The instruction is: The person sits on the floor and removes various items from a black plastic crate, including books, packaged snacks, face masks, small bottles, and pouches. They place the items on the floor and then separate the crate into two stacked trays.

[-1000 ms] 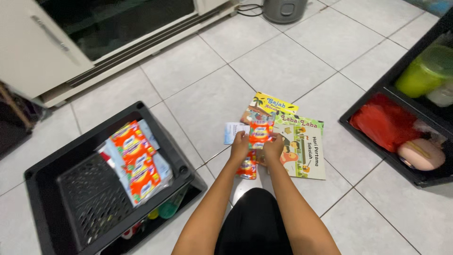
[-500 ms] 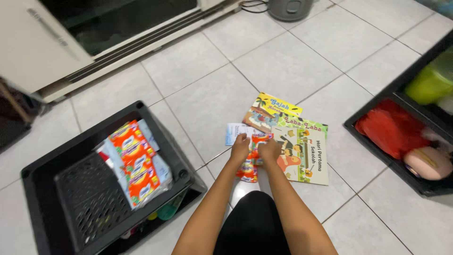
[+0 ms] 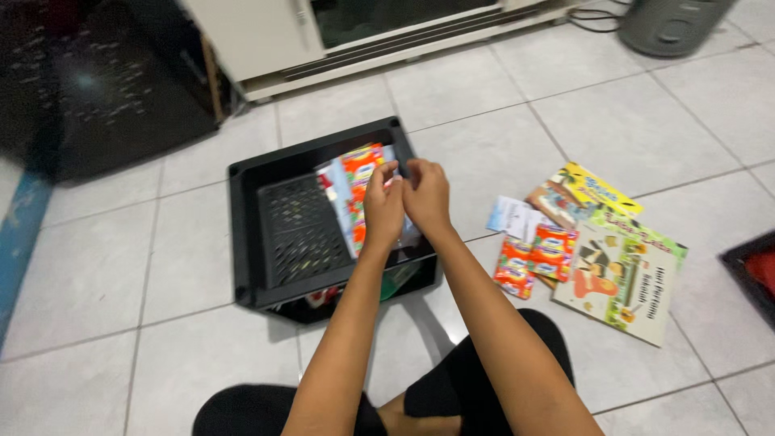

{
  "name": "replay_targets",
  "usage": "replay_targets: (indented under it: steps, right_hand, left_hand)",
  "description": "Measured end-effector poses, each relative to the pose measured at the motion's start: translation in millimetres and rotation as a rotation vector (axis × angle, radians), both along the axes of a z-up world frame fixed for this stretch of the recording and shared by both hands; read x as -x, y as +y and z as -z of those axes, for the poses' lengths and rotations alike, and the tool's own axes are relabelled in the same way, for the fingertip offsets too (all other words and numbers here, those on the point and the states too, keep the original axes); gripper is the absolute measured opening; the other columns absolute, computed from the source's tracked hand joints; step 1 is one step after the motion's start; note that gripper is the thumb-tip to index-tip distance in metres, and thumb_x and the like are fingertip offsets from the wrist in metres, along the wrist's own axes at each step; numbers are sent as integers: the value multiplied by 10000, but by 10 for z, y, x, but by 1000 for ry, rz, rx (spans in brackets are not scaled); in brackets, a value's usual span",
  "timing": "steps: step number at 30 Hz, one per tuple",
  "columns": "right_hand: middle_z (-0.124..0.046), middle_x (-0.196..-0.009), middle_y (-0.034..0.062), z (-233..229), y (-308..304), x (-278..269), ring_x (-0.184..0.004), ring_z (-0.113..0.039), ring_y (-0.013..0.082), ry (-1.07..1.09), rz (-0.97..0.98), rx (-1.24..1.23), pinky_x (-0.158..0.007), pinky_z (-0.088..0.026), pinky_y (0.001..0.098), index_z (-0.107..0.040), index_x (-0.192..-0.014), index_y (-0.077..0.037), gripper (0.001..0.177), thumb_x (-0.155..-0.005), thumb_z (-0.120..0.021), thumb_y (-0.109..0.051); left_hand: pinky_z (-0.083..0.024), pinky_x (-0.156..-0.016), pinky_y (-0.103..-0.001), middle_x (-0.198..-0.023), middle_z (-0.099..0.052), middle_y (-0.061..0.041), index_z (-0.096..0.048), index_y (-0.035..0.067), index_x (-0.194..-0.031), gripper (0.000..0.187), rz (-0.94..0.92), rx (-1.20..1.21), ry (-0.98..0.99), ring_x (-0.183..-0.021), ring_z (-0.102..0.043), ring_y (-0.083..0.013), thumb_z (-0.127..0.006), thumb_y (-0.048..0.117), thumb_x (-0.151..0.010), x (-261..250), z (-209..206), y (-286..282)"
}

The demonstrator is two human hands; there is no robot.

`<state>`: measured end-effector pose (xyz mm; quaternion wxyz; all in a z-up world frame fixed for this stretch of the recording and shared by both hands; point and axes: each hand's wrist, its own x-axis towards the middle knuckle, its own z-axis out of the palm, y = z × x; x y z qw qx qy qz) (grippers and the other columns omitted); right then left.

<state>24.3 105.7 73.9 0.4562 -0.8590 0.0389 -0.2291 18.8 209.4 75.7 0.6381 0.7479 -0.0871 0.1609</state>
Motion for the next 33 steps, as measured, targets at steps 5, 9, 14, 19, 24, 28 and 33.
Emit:
replay_targets:
  steps: [5, 9, 14, 19, 24, 28, 33]
  right_hand:
    - [-545, -1257, 340, 328, 668, 36, -1167, -523, 484, 421, -10, 298, -1002, -460, 518, -544, -1298, 58, 708, -833, -808, -406]
    - [-506, -1323, 326, 495, 886, 94, -1243, -457, 474, 529, 75, 350, -1056, -398, 540, -466, -1331, 70, 853, -769, -848, -445]
    - [-532, -1293, 293, 461, 889, 105, -1217, -479, 464, 490, 117, 300, -1037, -407, 511, -502, -1304, 51, 819, -692, -885, -337]
    - [-732, -1115, 266, 245, 655, 164, -1039, -719, 377, 335, 40, -41, -927, -566, 428, -648, -1148, 71, 498, -751, -792, -194]
    - [-753, -1082, 186, -172, 136, 309, -933, -755, 229, -48, 50, -388, -799, -588, 335, -623, -1230, 29, 477, -766, -719, -23]
    - [-708, -1050, 135, -415, -573, 418, -879, -719, 161, -184, 115, -627, -721, -587, 291, -563, -1323, 3, 550, -791, -695, 46]
    - [-710, -1028, 158, -28, -1511, 543, -855, -713, 180, -108, 373, -712, -690, -563, 303, -510, -1313, -4, 559, -784, -682, 52]
  left_hand:
    - [-494, -1004, -454, -1210, -684, -267, -621, -37, -1261, 407, -218, -243, 92, -1148, -658, -409, -586, 248, -974, -181, 697, 707]
    - [-511, -945, -488, -1110, -692, -304, -633, -39, -1249, 466, -218, -320, 358, -1080, -669, -452, -603, 332, -969, -201, 1196, 900]
    - [-531, -925, -447, -1116, -721, -258, -643, 12, -1250, 435, -172, -179, 426, -1058, -702, -390, -599, 321, -946, -57, 1216, 938]
    - [-567, -874, -400, -1099, -732, -198, -609, 40, -1296, 436, -105, -32, 392, -994, -739, -323, -575, 296, -945, 54, 707, 844]
    - [-532, -944, -372, -1228, -704, -177, -592, -5, -1304, 432, -18, -24, 95, -1101, -695, -272, -594, 297, -996, 58, 106, 404]
    - [-559, -915, -376, -1262, -684, -166, -536, -2, -1354, 470, 152, 34, 109, -1062, -719, -269, -556, 288, -984, 102, -157, -298]
    - [-484, -1036, -419, -1403, -570, -227, -509, -27, -1389, 511, 159, -100, -21, -1203, -609, -345, -604, 223, -953, 161, 101, -1310]
